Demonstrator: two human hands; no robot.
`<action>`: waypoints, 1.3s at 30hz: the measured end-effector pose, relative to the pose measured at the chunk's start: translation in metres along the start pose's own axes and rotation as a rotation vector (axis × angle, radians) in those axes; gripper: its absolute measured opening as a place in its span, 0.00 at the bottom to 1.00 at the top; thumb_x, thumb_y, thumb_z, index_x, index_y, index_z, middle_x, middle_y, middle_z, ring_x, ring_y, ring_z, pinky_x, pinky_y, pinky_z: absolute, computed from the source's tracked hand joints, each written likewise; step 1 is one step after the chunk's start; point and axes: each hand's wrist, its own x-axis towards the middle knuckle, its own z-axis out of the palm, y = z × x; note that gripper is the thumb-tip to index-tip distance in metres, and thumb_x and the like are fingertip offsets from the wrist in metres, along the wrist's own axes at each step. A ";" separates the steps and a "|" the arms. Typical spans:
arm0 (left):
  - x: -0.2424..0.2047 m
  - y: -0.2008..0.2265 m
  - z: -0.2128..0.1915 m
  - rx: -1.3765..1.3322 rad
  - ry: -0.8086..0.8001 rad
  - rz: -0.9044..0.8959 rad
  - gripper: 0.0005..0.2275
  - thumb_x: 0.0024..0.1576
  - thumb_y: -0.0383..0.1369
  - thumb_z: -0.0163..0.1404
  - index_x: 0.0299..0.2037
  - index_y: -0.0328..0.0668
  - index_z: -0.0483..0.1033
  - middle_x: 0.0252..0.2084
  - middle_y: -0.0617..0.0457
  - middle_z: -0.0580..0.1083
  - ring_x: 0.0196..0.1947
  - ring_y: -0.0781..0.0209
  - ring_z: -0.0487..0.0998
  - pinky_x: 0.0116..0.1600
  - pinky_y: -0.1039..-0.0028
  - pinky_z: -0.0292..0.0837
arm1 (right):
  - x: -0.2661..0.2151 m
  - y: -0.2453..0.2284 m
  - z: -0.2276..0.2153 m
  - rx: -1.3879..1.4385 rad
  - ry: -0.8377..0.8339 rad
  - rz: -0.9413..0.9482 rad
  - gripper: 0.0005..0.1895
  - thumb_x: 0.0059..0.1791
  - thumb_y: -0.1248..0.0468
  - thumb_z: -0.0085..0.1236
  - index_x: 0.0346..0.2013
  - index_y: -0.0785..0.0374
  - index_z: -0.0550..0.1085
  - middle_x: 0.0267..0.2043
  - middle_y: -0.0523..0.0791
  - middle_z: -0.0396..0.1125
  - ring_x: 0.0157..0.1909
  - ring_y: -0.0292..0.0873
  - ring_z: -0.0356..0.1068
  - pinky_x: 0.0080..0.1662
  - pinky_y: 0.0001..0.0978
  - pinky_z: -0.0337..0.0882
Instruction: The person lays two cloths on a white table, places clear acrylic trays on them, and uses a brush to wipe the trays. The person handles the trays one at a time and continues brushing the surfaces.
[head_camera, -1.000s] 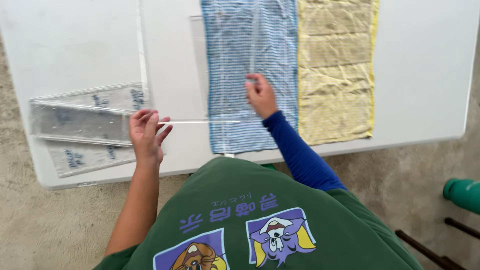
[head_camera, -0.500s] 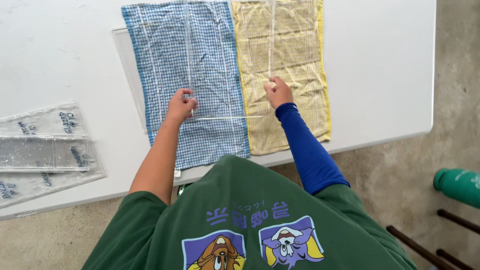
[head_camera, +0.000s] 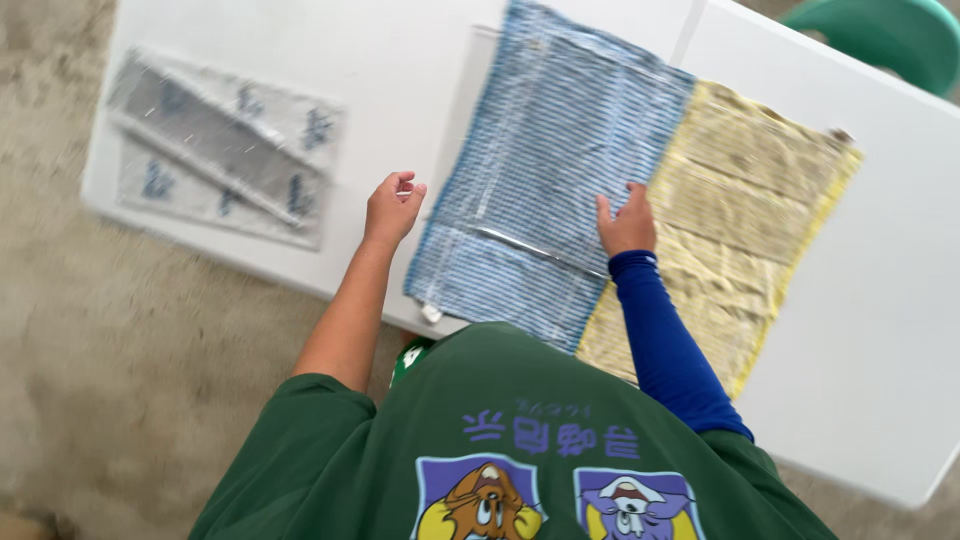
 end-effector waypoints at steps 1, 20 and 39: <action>0.000 -0.011 -0.024 -0.022 0.032 -0.029 0.16 0.58 0.39 0.58 0.51 0.38 0.77 0.43 0.48 0.80 0.39 0.61 0.83 0.45 0.70 0.79 | 0.002 -0.018 0.004 0.026 0.021 -0.071 0.26 0.51 0.51 0.63 0.53 0.67 0.70 0.34 0.55 0.71 0.35 0.56 0.72 0.40 0.49 0.71; 0.097 -0.121 -0.265 0.076 0.418 -0.630 0.35 0.53 0.42 0.59 0.67 0.40 0.54 0.67 0.34 0.57 0.64 0.39 0.66 0.64 0.55 0.66 | -0.044 -0.157 0.083 -0.200 0.074 -0.009 0.11 0.52 0.58 0.57 0.32 0.62 0.73 0.30 0.54 0.72 0.33 0.60 0.74 0.40 0.53 0.73; 0.146 -0.011 -0.287 1.710 -0.740 0.473 0.62 0.46 0.47 0.64 0.80 0.56 0.20 0.81 0.45 0.28 0.79 0.45 0.28 0.73 0.43 0.32 | -0.107 0.003 -0.011 1.176 0.364 0.553 0.14 0.62 0.56 0.42 0.44 0.61 0.72 0.22 0.35 0.55 0.20 0.28 0.51 0.24 0.22 0.55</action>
